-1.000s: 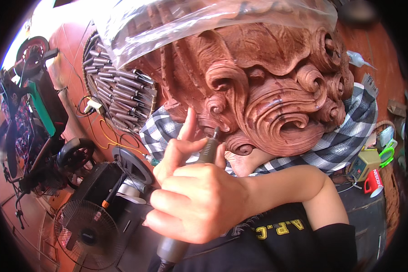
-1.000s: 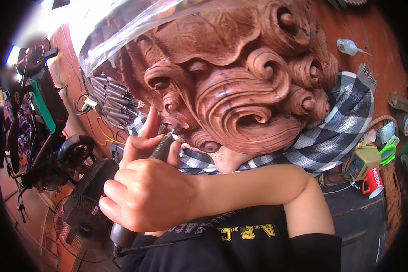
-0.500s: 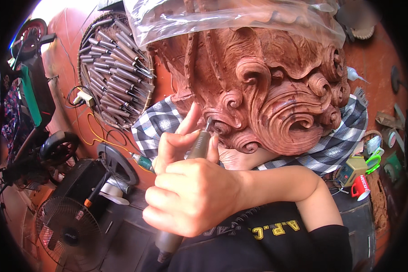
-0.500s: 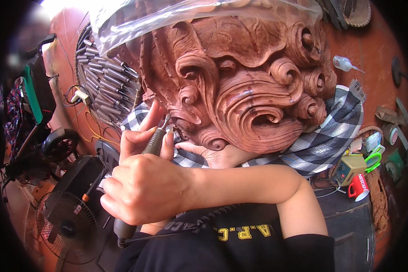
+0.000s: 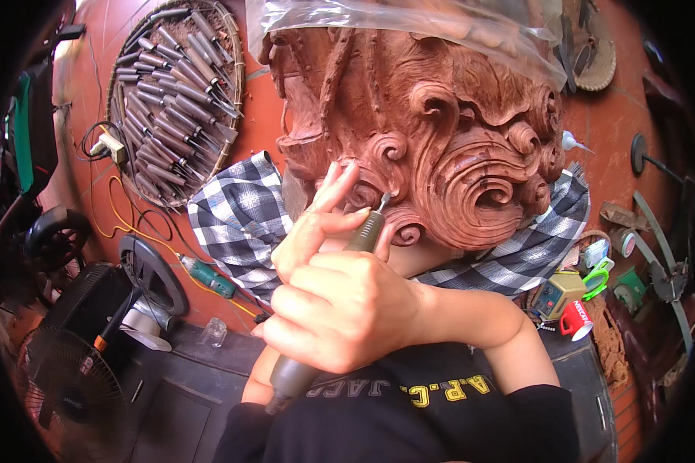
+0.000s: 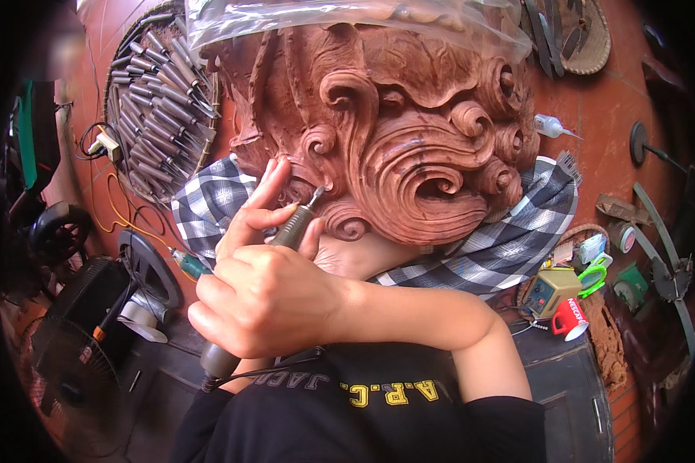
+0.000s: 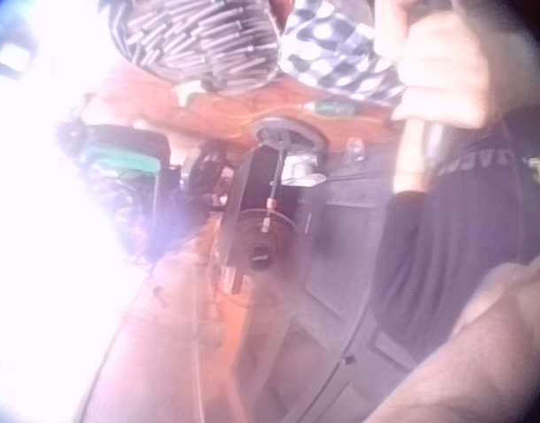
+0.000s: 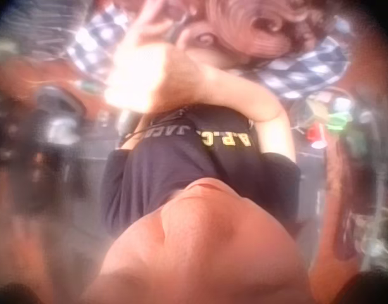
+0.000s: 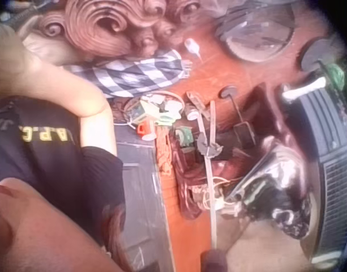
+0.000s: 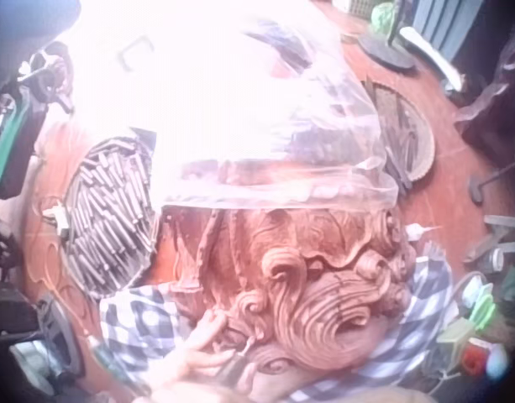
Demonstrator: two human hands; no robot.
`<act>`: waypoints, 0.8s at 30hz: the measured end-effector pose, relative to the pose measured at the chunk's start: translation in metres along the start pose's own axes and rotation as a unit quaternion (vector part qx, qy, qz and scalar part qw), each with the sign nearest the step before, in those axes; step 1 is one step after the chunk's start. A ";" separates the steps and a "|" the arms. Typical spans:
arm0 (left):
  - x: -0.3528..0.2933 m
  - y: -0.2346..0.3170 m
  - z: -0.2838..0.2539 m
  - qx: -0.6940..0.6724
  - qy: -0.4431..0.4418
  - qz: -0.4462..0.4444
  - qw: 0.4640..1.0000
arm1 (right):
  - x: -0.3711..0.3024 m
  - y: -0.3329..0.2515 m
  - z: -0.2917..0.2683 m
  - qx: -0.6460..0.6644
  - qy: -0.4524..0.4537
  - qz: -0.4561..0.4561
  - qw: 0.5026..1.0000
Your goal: The person uses a rotary carving tool to refine intricate swirl patterns on a large wooden sculpture. They adjust their position and the cloth covering the workpiece, then continue carving details into the wood surface.
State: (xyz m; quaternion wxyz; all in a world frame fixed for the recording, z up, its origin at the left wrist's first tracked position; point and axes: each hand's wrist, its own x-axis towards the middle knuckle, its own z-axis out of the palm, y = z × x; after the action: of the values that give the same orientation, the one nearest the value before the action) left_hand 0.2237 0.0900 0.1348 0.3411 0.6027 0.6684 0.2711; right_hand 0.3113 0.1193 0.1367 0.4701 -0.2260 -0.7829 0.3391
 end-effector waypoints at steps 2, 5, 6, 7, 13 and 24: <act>0.001 0.005 0.000 0.011 0.005 0.030 0.999 | -0.001 -0.001 -0.001 -0.009 -0.005 0.004 1.000; 0.003 0.003 0.002 -0.008 0.030 0.041 0.999 | 0.001 -0.001 0.002 -0.024 -0.003 -0.007 1.000; 0.003 -0.002 0.004 -0.036 0.039 0.039 0.998 | 0.002 0.000 0.004 -0.027 0.001 -0.010 1.000; 0.005 -0.006 0.006 -0.066 0.046 0.037 0.996 | 0.003 0.002 0.007 -0.031 0.005 -0.012 0.999; 0.016 -0.028 0.008 -0.228 0.176 0.056 0.956 | 0.016 0.006 0.034 -0.014 0.011 -0.061 0.998; -0.011 -0.069 -0.021 0.144 0.291 0.128 0.937 | 0.018 -0.004 0.029 -0.016 0.079 -0.118 0.990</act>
State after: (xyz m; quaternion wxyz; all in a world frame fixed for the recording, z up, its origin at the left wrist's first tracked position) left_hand 0.1647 0.0714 0.0962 0.0030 0.6209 0.6873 0.3769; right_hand 0.2775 0.1195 0.1403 0.5633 -0.1657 -0.7701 0.2495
